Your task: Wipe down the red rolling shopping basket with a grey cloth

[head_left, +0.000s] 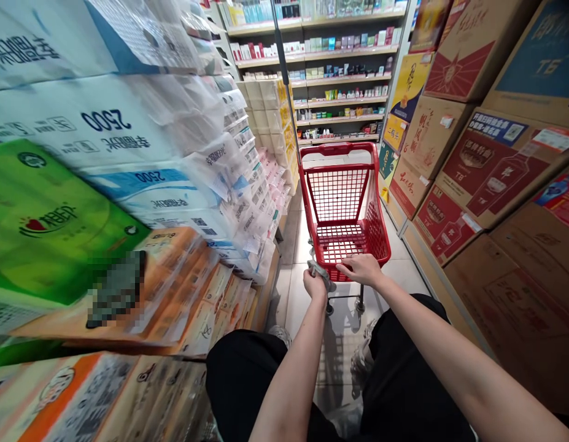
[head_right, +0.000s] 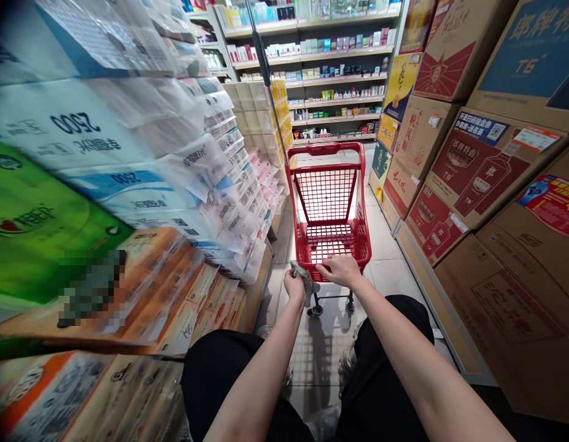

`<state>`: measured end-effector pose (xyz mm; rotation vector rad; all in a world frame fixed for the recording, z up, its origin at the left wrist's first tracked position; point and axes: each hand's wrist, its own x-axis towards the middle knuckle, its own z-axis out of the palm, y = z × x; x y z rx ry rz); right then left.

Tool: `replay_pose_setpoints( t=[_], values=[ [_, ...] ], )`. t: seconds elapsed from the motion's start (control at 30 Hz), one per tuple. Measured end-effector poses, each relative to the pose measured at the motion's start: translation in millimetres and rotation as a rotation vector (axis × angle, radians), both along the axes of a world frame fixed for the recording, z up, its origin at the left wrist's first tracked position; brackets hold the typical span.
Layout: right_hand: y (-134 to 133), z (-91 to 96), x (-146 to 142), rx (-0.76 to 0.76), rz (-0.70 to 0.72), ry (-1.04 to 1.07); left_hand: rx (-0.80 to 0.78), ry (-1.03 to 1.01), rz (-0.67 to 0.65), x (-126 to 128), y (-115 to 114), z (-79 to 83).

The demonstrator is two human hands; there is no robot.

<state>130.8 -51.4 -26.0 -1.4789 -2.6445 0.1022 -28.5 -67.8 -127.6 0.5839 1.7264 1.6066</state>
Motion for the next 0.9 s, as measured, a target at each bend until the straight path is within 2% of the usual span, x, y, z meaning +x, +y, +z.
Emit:
replay_pose_setpoints(
  t=[0.1, 0.2, 0.4, 0.5, 0.63, 0.77, 0.9],
  values=[
    [-1, 0.2, 2, 0.013, -0.008, -0.001, -0.084, -0.063, -0.003, 6, 3, -9.8],
    [0, 0.5, 6, 0.013, -0.012, 0.000, -0.117, -0.095, -0.012, 7, 6, -8.3],
    [2, -0.5, 13, 0.016, -0.007, 0.017, 0.013, -0.052, -0.036, 0, 5, 27.6],
    [2, -1.8, 15, 0.016, -0.008, 0.019, 0.088, 0.064, -0.028, -3, 5, 43.9],
    [2, -3.5, 17, 0.024, 0.000, 0.026, 0.048, 0.267, -0.060, -7, 16, 54.7],
    [4, -4.3, 17, 0.036, -0.011, 0.024, -0.006, 0.381, -0.046, -1, 24, 55.2],
    [6, -4.0, 19, 0.048, -0.020, 0.021, 0.021, 0.368, 0.009, 21, 9, 40.9]
  ],
)
